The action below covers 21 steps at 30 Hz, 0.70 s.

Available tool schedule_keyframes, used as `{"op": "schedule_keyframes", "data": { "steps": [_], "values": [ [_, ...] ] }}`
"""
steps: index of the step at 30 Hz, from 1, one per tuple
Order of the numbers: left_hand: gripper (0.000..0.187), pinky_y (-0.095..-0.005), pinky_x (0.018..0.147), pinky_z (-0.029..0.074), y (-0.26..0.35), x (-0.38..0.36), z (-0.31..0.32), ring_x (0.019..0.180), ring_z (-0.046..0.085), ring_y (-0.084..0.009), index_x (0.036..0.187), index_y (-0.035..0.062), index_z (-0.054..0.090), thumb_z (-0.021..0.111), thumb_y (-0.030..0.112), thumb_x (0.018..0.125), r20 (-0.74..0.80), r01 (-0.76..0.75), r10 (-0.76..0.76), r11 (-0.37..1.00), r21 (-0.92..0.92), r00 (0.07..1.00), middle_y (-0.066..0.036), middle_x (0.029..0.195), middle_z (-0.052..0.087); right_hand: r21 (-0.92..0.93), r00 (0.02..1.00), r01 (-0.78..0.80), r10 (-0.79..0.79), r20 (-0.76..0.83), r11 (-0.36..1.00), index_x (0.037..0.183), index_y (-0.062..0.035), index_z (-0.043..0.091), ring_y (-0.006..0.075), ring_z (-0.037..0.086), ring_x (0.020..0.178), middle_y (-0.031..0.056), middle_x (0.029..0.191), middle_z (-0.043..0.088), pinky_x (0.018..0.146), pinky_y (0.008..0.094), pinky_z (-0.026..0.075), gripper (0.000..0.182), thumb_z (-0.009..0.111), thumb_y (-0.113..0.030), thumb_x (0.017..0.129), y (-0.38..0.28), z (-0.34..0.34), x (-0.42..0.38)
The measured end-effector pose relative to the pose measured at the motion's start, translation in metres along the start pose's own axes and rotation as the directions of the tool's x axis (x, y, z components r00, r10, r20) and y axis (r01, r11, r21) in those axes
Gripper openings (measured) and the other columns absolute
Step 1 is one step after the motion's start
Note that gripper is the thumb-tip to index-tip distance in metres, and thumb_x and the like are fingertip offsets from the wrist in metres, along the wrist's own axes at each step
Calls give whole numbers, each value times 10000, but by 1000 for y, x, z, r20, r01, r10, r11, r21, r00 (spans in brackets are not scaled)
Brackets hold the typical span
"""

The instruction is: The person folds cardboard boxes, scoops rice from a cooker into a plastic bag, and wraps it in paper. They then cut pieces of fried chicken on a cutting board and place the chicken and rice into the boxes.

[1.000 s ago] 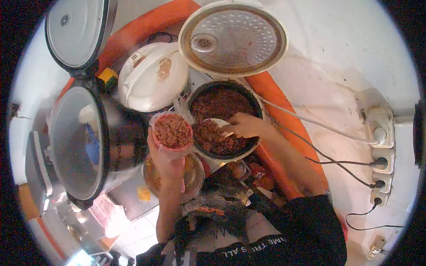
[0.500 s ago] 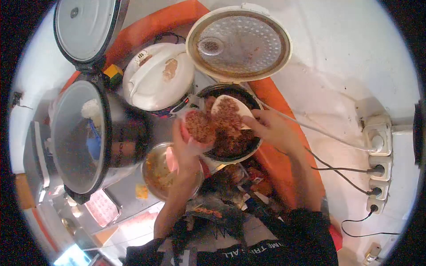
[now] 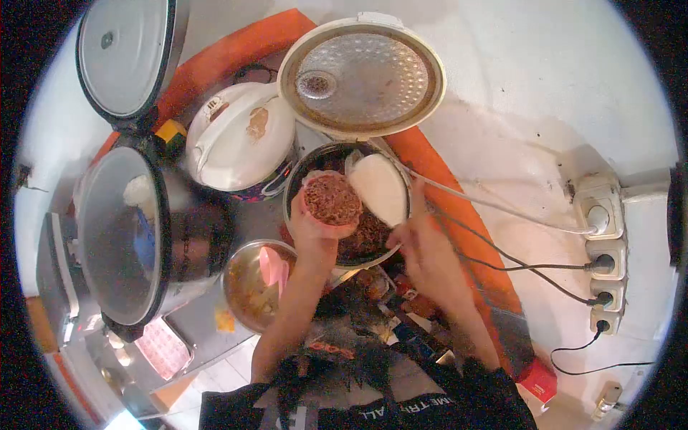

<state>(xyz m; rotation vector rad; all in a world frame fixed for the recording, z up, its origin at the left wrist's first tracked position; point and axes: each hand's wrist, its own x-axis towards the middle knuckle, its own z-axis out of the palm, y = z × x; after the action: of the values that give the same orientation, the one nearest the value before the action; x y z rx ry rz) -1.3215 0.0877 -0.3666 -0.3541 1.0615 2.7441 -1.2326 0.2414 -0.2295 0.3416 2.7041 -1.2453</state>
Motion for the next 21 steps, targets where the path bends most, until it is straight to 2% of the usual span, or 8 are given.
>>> {"op": "schedule_keyframes", "data": {
  "steps": [3, 4, 7, 9, 11, 13, 14, 21],
  "values": [
    [349, -446, 965, 567, -9, 3, -4, 1100, 680, -259, 1245, 59, 611, 586, 246, 951, 64, -147, 144, 988, 50, 988, -89, 1224, 685, 155, 996, -26, 39, -77, 988, 1596, -105, 316, 449, 697, 1024, 275, 1155, 702, 859, 481, 553, 562, 481, -200, 1067, 9, -11, 0],
    [349, -446, 965, 567, -9, 4, -2, 1100, 680, -259, 1245, 59, 611, 586, 246, 951, 67, -149, 146, 988, 48, 987, -89, 1224, 685, 156, 978, 156, -131, -161, 975, 1487, -84, 513, 413, 679, 1129, 260, 1246, 682, 930, 452, 536, 457, 516, -273, 1071, 36, 5, 4],
    [312, -417, 986, 549, -2, 0, 12, 1112, 673, -247, 1240, 67, 603, 526, 249, 999, -62, 30, -30, 1000, 1, 998, -83, 1205, 686, 181, 986, 169, -168, -18, 969, 1435, -80, 573, 421, 671, 1145, 266, 1276, 662, 936, 448, 539, 419, 515, -285, 1074, 20, 25, 2],
    [420, -383, 1104, 458, -2, -11, 18, 1257, 572, -245, 1362, 20, 461, 582, 59, 962, -171, 24, -14, 998, 57, 985, -100, 1361, 556, 140, 990, 141, -142, -1, 980, 1448, -84, 557, 444, 668, 1110, 267, 1251, 664, 914, 469, 545, 439, 518, -304, 1070, 8, 33, 3],
    [370, -357, 1094, 450, -15, 11, -9, 1228, 573, -222, 1344, 9, 477, 549, 72, 987, -56, -89, 107, 960, 265, 993, -92, 1338, 562, -18, 978, -74, 76, 193, 997, 1438, -114, 585, 264, 741, 950, 247, 1058, 737, 882, 361, 540, 395, 552, -245, 1067, -5, 29, 6],
    [366, -352, 1094, 447, -1, 6, -6, 1221, 566, -218, 1358, 4, 476, 520, 106, 1010, -23, 6, 0, 966, 257, 1000, -96, 1348, 560, -21, 988, 10, -7, 154, 1000, 1430, -127, 598, 254, 746, 897, 236, 978, 744, 837, 373, 546, 393, 556, -262, 1064, 4, 29, 7],
    [347, -345, 1079, 452, -3, 1, -2, 1211, 578, -222, 1345, 6, 500, 502, 144, 1028, -7, -121, 142, 864, 489, 990, -99, 1329, 582, 18, 987, 51, -54, 154, 999, 1426, -126, 603, 254, 747, 905, 239, 983, 742, 839, 373, 545, 391, 553, -265, 1063, 6, 21, 10],
    [372, -388, 1015, 525, 8, -2, 14, 1225, 594, -239, 1359, 61, 550, 548, 160, 1001, -176, 60, -20, 973, 225, 984, -111, 1344, 585, -18, 989, 126, -125, 79, 992, 1418, -93, 605, 225, 733, 984, 205, 1091, 751, 917, 352, 528, 396, 540, -266, 1068, 1, 25, 19]
  ]
}}
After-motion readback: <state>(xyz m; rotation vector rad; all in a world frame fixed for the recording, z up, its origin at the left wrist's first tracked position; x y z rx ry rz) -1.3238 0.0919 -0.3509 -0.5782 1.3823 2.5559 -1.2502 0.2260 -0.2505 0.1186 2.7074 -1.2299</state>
